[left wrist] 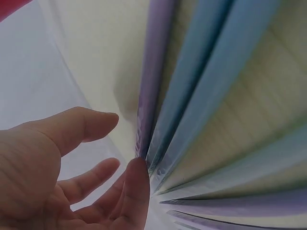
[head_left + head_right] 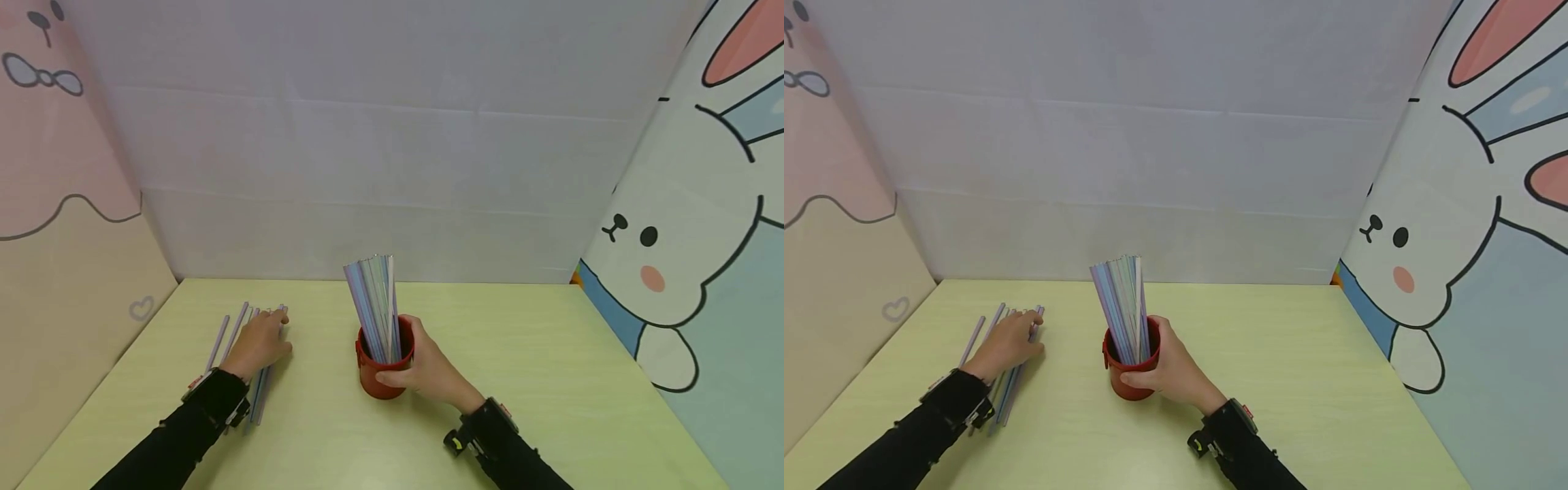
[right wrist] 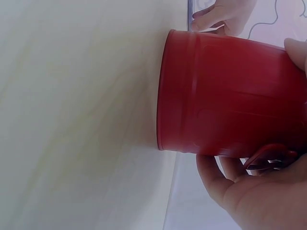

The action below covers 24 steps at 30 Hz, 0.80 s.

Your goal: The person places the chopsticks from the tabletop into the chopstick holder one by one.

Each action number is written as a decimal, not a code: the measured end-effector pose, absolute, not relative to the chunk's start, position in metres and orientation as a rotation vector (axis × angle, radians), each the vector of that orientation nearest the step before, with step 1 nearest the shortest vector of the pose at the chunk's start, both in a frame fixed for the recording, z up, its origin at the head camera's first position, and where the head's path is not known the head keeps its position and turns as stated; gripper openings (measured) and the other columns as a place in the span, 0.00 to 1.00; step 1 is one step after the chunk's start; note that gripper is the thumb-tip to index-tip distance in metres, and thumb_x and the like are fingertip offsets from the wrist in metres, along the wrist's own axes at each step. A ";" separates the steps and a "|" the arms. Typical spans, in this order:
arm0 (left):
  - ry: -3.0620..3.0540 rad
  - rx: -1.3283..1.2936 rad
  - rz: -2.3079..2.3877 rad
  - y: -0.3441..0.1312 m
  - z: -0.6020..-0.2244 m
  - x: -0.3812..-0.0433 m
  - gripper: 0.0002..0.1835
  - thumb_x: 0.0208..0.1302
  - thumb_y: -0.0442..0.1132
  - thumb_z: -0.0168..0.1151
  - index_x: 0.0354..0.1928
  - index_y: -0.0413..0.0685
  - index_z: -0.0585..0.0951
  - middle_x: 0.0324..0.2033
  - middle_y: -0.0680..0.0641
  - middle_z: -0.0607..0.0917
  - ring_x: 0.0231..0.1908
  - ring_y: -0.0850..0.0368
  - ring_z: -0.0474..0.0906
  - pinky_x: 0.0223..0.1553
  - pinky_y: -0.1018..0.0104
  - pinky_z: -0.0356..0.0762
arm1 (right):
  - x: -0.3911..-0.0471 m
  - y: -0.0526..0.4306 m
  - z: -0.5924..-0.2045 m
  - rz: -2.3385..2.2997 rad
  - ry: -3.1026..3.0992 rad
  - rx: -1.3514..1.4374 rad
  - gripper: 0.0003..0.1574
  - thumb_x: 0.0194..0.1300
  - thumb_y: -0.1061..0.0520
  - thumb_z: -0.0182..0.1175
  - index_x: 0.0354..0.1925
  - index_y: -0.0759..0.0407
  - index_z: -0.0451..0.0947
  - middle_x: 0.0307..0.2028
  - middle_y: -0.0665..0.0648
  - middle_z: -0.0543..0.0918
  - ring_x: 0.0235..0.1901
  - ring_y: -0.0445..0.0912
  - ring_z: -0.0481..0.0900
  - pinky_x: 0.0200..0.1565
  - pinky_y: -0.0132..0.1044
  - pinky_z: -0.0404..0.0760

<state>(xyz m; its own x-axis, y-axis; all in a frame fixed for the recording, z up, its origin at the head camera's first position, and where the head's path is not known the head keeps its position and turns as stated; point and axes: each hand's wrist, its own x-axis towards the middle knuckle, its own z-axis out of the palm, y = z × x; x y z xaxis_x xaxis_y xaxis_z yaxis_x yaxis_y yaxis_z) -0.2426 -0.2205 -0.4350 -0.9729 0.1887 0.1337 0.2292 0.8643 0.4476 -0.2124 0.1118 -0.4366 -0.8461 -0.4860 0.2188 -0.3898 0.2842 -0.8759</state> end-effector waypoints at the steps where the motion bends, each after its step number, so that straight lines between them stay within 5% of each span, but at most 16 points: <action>1: -2.950 -0.331 -0.736 -0.221 -0.435 -0.243 0.22 0.53 0.30 0.62 0.51 0.31 0.73 0.36 0.39 0.76 0.30 0.49 0.69 0.30 0.57 0.71 | -0.212 0.112 -0.437 -1.625 2.443 -0.833 0.59 0.48 0.47 0.75 0.68 0.46 0.48 0.61 0.45 0.65 0.57 0.43 0.68 0.56 0.44 0.73; 9: -2.992 -0.357 -0.757 -0.219 -0.439 -0.244 0.21 0.54 0.28 0.63 0.51 0.33 0.72 0.23 0.49 0.76 0.21 0.56 0.70 0.23 0.63 0.69 | -0.212 0.112 -0.437 -1.617 2.436 -0.834 0.59 0.50 0.48 0.74 0.69 0.46 0.48 0.62 0.46 0.65 0.58 0.44 0.67 0.54 0.44 0.74; 24: -2.956 -0.288 -0.924 -0.204 -0.424 -0.252 0.14 0.55 0.35 0.67 0.43 0.42 0.79 0.28 0.51 0.80 0.24 0.59 0.74 0.26 0.63 0.73 | -0.216 0.112 -0.432 -1.655 2.430 -0.830 0.59 0.49 0.48 0.75 0.69 0.45 0.48 0.61 0.45 0.65 0.57 0.43 0.67 0.55 0.44 0.74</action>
